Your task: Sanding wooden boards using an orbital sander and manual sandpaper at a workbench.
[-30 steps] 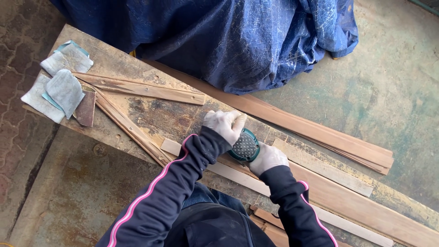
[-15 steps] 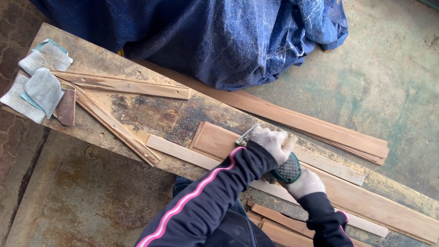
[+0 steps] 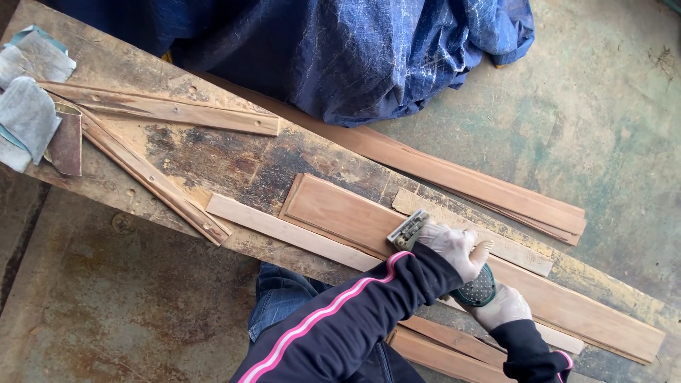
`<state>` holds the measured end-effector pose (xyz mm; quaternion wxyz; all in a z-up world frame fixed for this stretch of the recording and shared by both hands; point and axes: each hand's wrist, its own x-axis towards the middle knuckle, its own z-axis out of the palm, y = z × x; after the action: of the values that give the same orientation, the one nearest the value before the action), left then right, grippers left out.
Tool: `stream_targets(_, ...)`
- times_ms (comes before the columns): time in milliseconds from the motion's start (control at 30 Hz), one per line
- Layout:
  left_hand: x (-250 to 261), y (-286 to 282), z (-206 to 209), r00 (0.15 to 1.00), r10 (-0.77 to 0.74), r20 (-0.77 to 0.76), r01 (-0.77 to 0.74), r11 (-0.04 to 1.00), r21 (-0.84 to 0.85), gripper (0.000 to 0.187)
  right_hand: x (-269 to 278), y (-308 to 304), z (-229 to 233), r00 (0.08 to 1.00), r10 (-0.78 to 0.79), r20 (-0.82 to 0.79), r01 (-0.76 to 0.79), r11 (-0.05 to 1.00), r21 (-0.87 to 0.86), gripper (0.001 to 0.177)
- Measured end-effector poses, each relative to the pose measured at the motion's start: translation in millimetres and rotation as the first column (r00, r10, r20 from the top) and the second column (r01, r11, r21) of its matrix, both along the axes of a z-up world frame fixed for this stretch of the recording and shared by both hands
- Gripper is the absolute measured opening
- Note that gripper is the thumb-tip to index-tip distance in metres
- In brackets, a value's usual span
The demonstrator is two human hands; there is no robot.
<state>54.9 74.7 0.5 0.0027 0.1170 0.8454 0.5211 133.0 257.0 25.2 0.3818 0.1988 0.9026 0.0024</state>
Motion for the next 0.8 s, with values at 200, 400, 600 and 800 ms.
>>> stream_targets(200,-21,-68,6,0.994,0.048,0.095,-0.039,0.994,-0.099,0.037,-48,-83,16,0.992,0.104,0.067,-0.106,0.994,0.023,0.053)
stream_targets(400,-34,-146,-3,0.988,0.098,0.115,-0.085,0.989,-0.118,0.034,-78,-161,22,0.98,0.195,0.024,-0.193,0.978,-0.073,0.054)
stream_targets(600,-50,-213,3,0.973,0.217,0.082,-0.2,0.964,-0.175,0.032,-103,-226,28,0.969,0.247,-0.012,-0.246,0.955,-0.165,0.048)
stream_targets(800,-48,-199,-7,0.984,0.167,0.063,-0.158,0.98,-0.123,0.034,-100,-215,29,0.96,0.277,0.025,-0.271,0.951,-0.151,0.057)
